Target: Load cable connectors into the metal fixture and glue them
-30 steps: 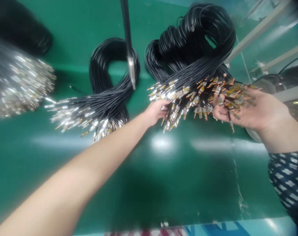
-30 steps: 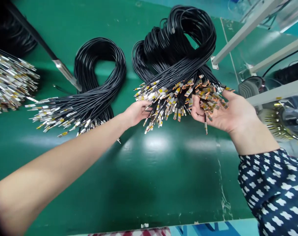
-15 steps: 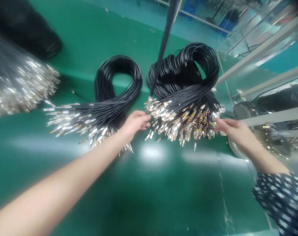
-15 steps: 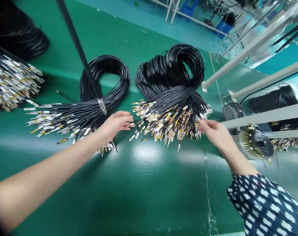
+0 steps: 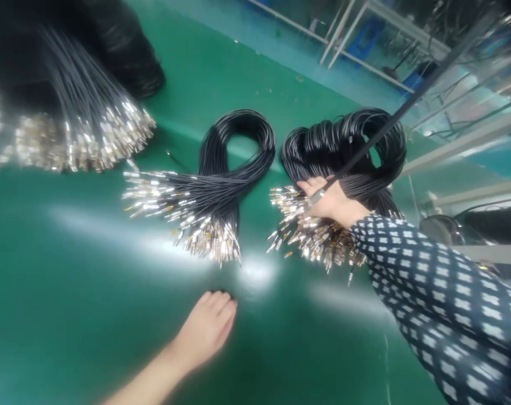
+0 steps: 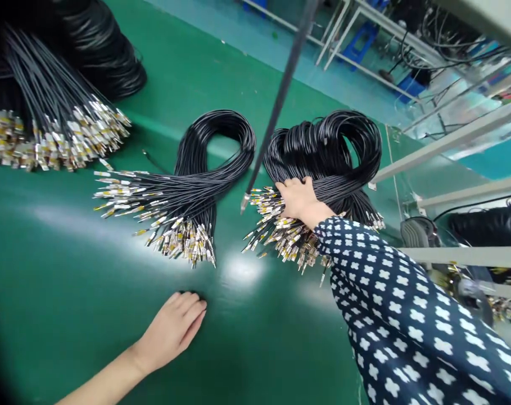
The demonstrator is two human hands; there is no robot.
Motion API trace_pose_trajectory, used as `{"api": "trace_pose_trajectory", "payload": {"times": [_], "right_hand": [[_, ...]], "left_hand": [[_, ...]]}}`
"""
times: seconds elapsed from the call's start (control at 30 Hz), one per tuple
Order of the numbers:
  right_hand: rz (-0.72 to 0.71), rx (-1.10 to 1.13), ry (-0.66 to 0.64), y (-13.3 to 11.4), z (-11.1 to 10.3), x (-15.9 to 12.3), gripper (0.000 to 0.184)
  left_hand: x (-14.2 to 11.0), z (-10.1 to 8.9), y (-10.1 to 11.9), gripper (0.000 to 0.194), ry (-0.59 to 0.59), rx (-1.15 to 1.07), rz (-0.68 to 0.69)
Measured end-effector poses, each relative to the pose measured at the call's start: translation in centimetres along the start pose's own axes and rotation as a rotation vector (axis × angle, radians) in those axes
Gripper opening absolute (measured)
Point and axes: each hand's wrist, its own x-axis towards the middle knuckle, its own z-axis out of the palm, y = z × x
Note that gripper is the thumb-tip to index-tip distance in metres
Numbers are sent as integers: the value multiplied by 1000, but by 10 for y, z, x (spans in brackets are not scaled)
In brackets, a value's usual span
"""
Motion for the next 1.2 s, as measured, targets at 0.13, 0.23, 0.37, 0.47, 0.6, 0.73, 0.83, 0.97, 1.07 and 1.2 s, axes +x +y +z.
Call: {"api": "trace_pose_trajectory", "payload": {"times": [0.13, 0.23, 0.37, 0.47, 0.6, 0.73, 0.83, 0.97, 1.07, 1.2], "right_hand": [[-50, 86, -35, 23, -18, -13, 48], [-24, 413, 102, 50, -55, -29, 52], [24, 710, 326, 79, -92, -44, 52], [15, 924, 417, 87, -96, -49, 56], [-9, 1056, 388, 87, -86, -47, 55], [21, 1074, 314, 79, -78, -43, 52], [73, 993, 226, 72, -76, -44, 48], [41, 888, -3, 65, -73, -45, 51], [-5, 887, -108, 65, -71, -41, 57], [-38, 859, -134, 67, -70, -35, 54]], "left_hand": [[-2, 4, -2, 23, -11, -16, -13], [-3, 5, -2, 24, -9, -10, -2], [-4, 6, -3, 22, -1, 18, 11], [-3, 7, -3, 20, -6, 25, 23], [-1, 7, -2, 20, -8, 28, 31], [0, 6, -1, 19, -12, 14, 29], [1, 5, -1, 19, -9, 11, 29], [1, 4, -1, 20, -10, 13, 28], [1, 3, 0, 21, 11, 28, 40], [1, 2, 0, 25, 63, 73, 49]]}}
